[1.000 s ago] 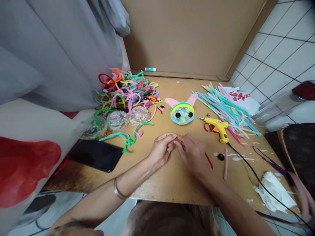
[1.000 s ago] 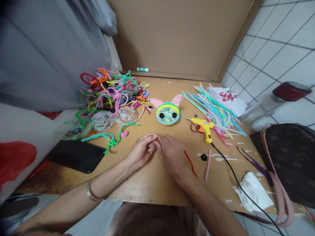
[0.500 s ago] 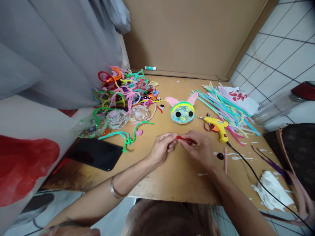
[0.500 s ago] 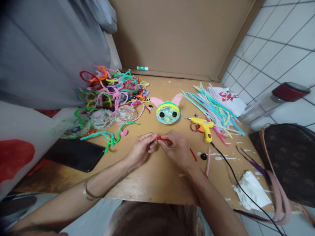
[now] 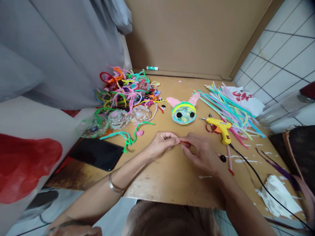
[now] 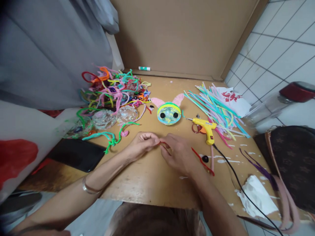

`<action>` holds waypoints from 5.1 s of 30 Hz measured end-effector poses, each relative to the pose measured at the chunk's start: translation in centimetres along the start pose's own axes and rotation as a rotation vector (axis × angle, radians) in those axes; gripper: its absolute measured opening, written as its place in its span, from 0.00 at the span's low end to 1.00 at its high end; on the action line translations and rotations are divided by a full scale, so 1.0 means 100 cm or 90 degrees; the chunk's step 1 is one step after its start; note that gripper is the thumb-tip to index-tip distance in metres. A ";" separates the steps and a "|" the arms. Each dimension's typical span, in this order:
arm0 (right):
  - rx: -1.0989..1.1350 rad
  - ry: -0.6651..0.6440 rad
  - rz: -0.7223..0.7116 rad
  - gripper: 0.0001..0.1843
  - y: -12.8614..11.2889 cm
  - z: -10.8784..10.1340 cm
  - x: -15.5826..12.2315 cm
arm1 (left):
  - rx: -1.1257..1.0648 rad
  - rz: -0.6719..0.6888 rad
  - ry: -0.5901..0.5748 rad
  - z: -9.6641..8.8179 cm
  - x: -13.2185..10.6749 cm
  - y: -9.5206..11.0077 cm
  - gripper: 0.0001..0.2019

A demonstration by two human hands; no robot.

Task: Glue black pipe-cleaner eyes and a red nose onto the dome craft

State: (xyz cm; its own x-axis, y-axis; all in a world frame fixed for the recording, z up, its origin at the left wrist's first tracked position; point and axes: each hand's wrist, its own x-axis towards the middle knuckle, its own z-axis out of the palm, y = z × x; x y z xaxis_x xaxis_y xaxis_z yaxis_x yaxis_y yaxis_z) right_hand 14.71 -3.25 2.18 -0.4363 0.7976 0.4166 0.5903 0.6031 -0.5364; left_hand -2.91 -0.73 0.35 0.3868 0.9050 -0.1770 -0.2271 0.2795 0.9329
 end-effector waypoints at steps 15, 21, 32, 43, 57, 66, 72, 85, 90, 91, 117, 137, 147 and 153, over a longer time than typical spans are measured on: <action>-0.223 0.184 0.065 0.09 -0.017 0.038 -0.003 | -0.278 0.017 0.195 0.025 0.000 -0.011 0.16; -0.300 0.190 0.090 0.13 -0.014 0.044 -0.002 | -0.371 -0.031 0.218 0.029 0.000 -0.013 0.17; -0.165 0.129 0.109 0.11 -0.008 0.034 -0.002 | -0.416 -0.075 0.182 0.030 -0.003 -0.021 0.16; 0.113 0.098 0.128 0.05 -0.003 0.012 0.004 | -0.243 -0.068 0.015 0.012 -0.004 -0.009 0.14; 0.061 0.017 0.118 0.09 0.003 0.002 0.002 | -0.154 -0.050 -0.008 0.006 -0.001 0.002 0.17; -0.249 0.141 -0.014 0.11 -0.015 0.017 0.000 | -0.210 0.023 0.113 0.015 -0.001 -0.003 0.12; -0.224 0.172 0.042 0.10 -0.011 0.035 0.000 | -0.309 -0.012 0.155 0.022 -0.002 -0.007 0.14; -0.029 0.115 0.171 0.09 -0.002 0.039 0.000 | -0.403 -0.089 0.138 0.022 0.001 -0.021 0.13; 0.086 0.114 0.181 0.09 0.001 0.028 0.001 | -0.359 -0.070 0.106 0.021 -0.002 -0.017 0.13; 0.112 0.111 0.184 0.09 0.001 0.025 0.001 | -0.343 -0.065 0.098 0.019 -0.003 -0.015 0.13; 0.045 -0.032 0.111 0.11 0.004 0.004 0.004 | -0.107 -0.020 0.070 0.007 -0.001 0.002 0.09; 0.007 0.093 0.145 0.07 -0.009 0.026 0.002 | -0.102 -0.015 0.073 0.012 -0.005 -0.003 0.07; 0.080 0.178 0.241 0.06 -0.015 0.032 0.005 | -0.149 -0.023 0.072 0.014 -0.007 -0.008 0.06; 0.102 0.197 0.286 0.06 -0.015 0.037 0.004 | -0.147 -0.022 0.074 0.016 -0.005 -0.009 0.05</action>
State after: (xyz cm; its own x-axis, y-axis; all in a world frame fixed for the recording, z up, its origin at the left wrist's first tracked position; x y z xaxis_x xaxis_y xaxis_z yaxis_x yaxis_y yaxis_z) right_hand 11.13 -3.83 0.41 0.0675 0.9498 0.3053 0.5512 0.2196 -0.8049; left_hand -1.46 -1.97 0.07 0.2953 0.9208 -0.2548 -0.4192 0.3645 0.8315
